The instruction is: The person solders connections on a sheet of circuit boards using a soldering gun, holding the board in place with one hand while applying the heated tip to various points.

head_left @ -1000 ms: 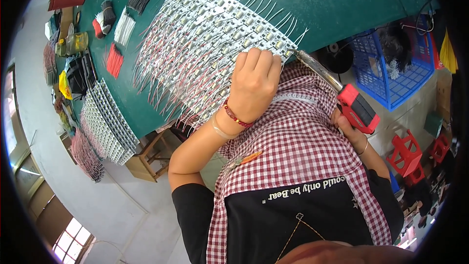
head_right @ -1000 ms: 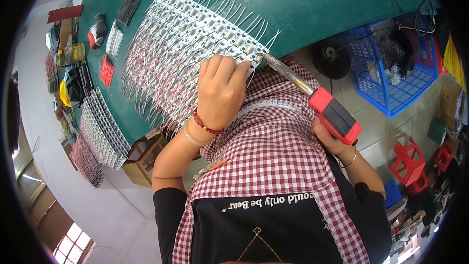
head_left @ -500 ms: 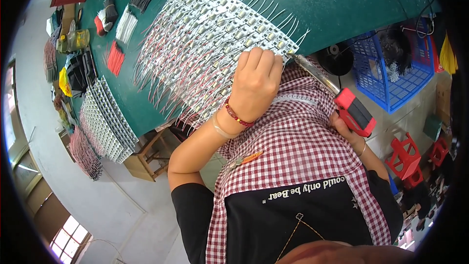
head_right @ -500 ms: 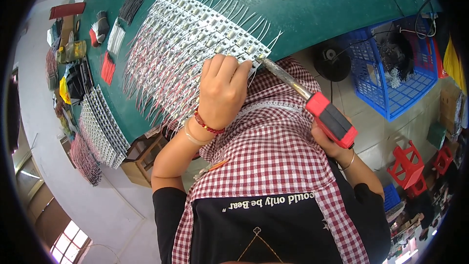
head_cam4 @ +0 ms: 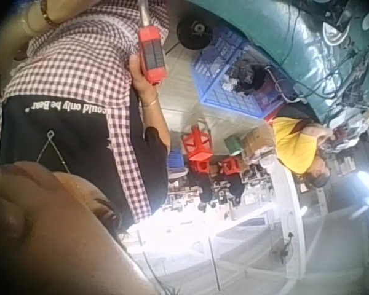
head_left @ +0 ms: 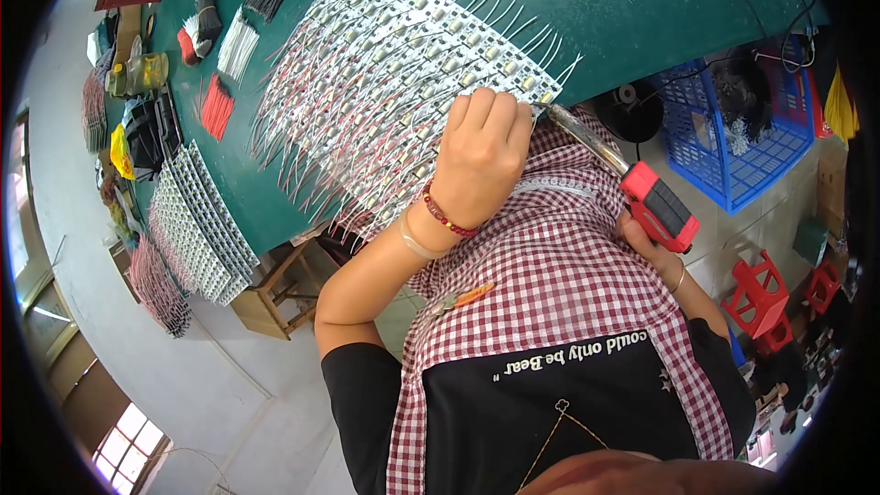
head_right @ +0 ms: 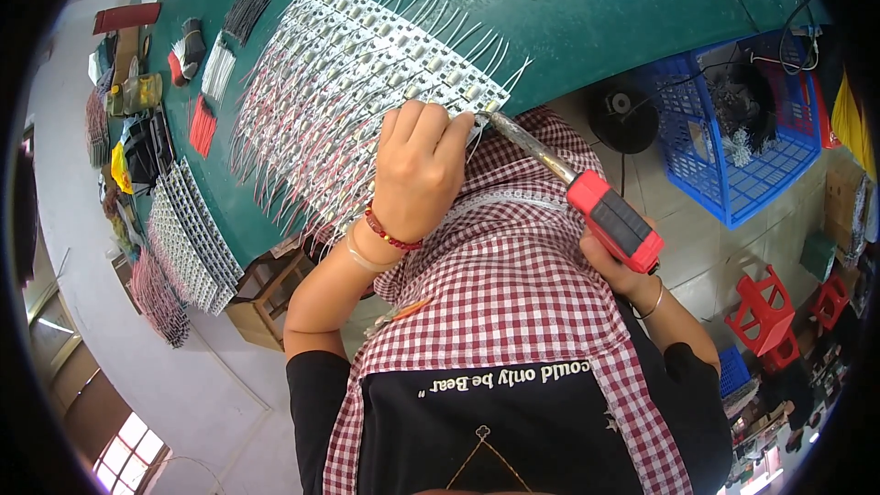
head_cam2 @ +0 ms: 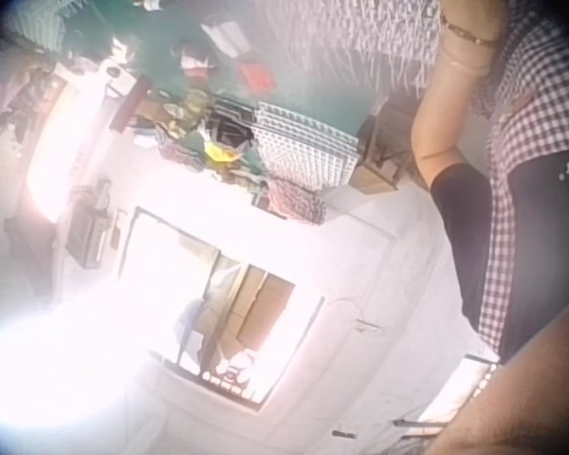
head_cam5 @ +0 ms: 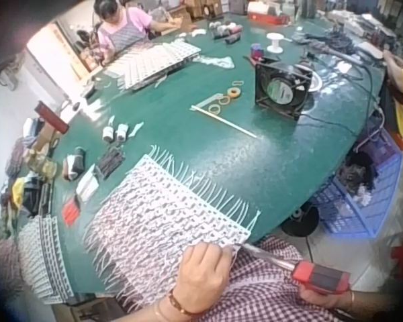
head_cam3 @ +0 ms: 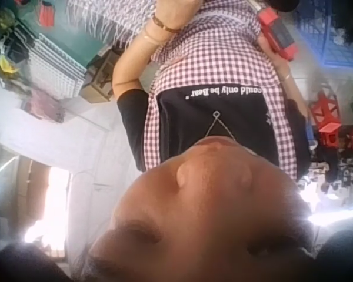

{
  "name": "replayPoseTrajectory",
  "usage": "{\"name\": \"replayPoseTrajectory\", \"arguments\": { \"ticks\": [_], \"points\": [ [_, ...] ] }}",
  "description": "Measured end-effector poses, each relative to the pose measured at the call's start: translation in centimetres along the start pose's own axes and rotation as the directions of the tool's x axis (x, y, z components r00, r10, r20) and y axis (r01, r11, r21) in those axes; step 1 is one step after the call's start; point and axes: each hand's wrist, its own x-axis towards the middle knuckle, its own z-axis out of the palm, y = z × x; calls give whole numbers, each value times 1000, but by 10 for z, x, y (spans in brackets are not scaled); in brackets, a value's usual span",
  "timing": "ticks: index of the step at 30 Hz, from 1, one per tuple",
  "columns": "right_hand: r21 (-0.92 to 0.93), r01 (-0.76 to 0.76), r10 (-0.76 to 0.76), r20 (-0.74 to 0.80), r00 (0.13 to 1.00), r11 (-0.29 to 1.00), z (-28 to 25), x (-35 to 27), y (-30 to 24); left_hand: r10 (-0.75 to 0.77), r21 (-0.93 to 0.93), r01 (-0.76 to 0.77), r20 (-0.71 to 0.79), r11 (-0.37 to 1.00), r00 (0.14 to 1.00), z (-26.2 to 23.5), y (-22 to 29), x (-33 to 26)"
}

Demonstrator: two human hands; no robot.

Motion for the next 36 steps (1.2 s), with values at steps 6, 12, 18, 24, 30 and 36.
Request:
{"name": "replayPoseTrajectory", "arguments": {
  "ticks": [6,12,18,24,30,36],
  "points": [
    [25,-28,27,47,998,999,-5,-8,-1,-2,-15,2,7,1000,1000,-2,-2,0],
    [223,191,-187,-39,982,956,-2,13,-19,-4,13,3,25,1000,1000,0,-2,4],
    [285,550,-439,-371,819,785,-29,57,-73,-5,9,4,64,1000,998,-5,-3,6],
    [133,759,-504,-673,541,637,-88,129,-123,-4,74,-2,80,997,997,-8,3,0],
    [96,645,-332,-794,509,758,-138,205,-137,-35,77,28,88,997,996,-19,9,-5],
    [108,622,-359,-735,575,775,-99,169,-142,-65,42,62,74,997,995,-15,5,-4]
  ]
}}
